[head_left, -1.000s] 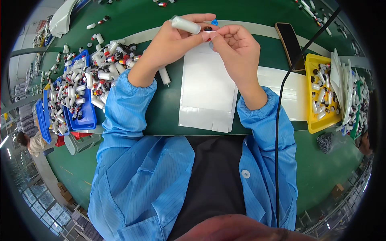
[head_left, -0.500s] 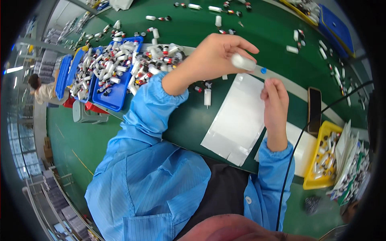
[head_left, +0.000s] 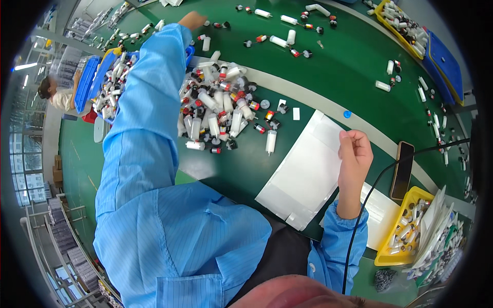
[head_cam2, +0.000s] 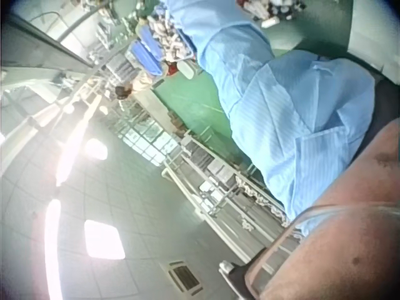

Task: Manually assembling small plastic and metal electronic components at a manufacturing workbench.

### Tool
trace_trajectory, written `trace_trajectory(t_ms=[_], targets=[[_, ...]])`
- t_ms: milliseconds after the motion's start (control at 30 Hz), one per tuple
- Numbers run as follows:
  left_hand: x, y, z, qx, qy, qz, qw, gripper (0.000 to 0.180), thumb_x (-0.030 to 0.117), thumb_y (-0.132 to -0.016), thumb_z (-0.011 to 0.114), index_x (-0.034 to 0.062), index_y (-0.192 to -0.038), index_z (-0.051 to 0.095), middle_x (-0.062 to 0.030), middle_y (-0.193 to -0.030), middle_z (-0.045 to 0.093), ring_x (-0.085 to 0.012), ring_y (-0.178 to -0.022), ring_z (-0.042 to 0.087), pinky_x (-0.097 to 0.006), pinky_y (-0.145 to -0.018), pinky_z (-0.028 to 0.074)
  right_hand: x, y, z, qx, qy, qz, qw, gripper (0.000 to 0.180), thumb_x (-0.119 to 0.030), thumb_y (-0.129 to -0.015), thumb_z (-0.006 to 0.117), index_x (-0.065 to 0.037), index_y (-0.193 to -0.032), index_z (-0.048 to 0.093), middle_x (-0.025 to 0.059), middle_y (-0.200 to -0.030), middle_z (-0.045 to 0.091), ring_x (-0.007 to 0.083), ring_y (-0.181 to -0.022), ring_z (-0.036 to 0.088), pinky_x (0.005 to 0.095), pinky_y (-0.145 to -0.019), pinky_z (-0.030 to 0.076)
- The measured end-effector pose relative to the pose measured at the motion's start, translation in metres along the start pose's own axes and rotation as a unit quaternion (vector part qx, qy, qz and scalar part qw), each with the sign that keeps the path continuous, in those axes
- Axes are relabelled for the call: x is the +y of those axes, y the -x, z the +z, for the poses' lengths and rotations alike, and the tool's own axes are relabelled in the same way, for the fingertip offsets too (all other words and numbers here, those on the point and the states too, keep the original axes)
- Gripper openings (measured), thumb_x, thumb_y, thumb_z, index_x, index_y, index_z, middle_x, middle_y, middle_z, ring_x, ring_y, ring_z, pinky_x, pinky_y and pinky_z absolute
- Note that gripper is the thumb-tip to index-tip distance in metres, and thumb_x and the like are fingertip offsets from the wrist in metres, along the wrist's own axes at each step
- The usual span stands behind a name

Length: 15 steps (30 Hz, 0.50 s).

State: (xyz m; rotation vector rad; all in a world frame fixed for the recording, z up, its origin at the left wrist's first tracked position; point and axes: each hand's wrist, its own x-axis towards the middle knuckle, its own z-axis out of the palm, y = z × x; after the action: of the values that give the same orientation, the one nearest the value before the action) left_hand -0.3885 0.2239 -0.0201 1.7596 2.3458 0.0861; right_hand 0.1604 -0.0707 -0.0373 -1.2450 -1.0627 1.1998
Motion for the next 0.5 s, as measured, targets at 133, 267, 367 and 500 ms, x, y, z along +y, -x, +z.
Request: trace_trajectory(t_ms=[133,267,367,500], targets=[[-0.045,-0.043,0.045,0.114,-0.068,0.016,0.991,0.048,0.043,-0.091,0.063,0.0086,-0.124,0.069,-0.0229,-0.104,0.071,-0.0366,-0.095,0.069,-0.043,-0.083,0.054,-0.013,0.006,-0.004,-0.039,0.262,-0.009,0.964,0.013,-0.011,-0.091,0.072,-0.002,-0.101,0.068,0.0031,-0.076,0.063,0.0042,-0.066,0.055,0.0209,-0.059,0.041],[-0.056,-0.086,0.037,0.026,0.024,0.067,0.997,0.051,0.050,-0.094,0.060,0.0103,-0.127,0.065,-0.0135,-0.118,0.068,-0.0294,-0.113,0.061,-0.050,-0.098,0.044,0.007,0.004,-0.009,-0.076,0.433,-0.179,0.880,0.025,-0.012,-0.090,0.063,-0.006,-0.113,0.070,0.0175,-0.098,0.069,0.0399,-0.083,0.067,0.0465,-0.074,0.054],[-0.039,-0.073,0.012,-0.104,0.355,-0.029,0.928,0.055,0.054,-0.101,0.049,0.0102,-0.132,0.059,-0.0050,-0.135,0.062,-0.0205,-0.135,0.048,-0.053,-0.114,0.029,-0.017,0.000,-0.014,-0.039,0.380,-0.148,0.912,0.023,-0.008,-0.090,0.062,-0.005,-0.111,0.071,0.0156,-0.090,0.065,0.0346,-0.076,0.065,0.0396,-0.067,0.052],[0.095,0.027,-0.072,0.133,0.385,0.120,0.906,0.045,0.015,-0.102,0.046,-0.0104,-0.137,0.039,-0.0290,-0.119,0.063,-0.0302,-0.100,0.063,-0.046,-0.098,0.049,-0.024,0.005,-0.030,-0.039,0.482,-0.144,0.863,0.017,-0.007,-0.086,0.065,-0.004,-0.101,0.073,0.0136,-0.090,0.065,0.0315,-0.081,0.067,0.0397,-0.072,0.055]])
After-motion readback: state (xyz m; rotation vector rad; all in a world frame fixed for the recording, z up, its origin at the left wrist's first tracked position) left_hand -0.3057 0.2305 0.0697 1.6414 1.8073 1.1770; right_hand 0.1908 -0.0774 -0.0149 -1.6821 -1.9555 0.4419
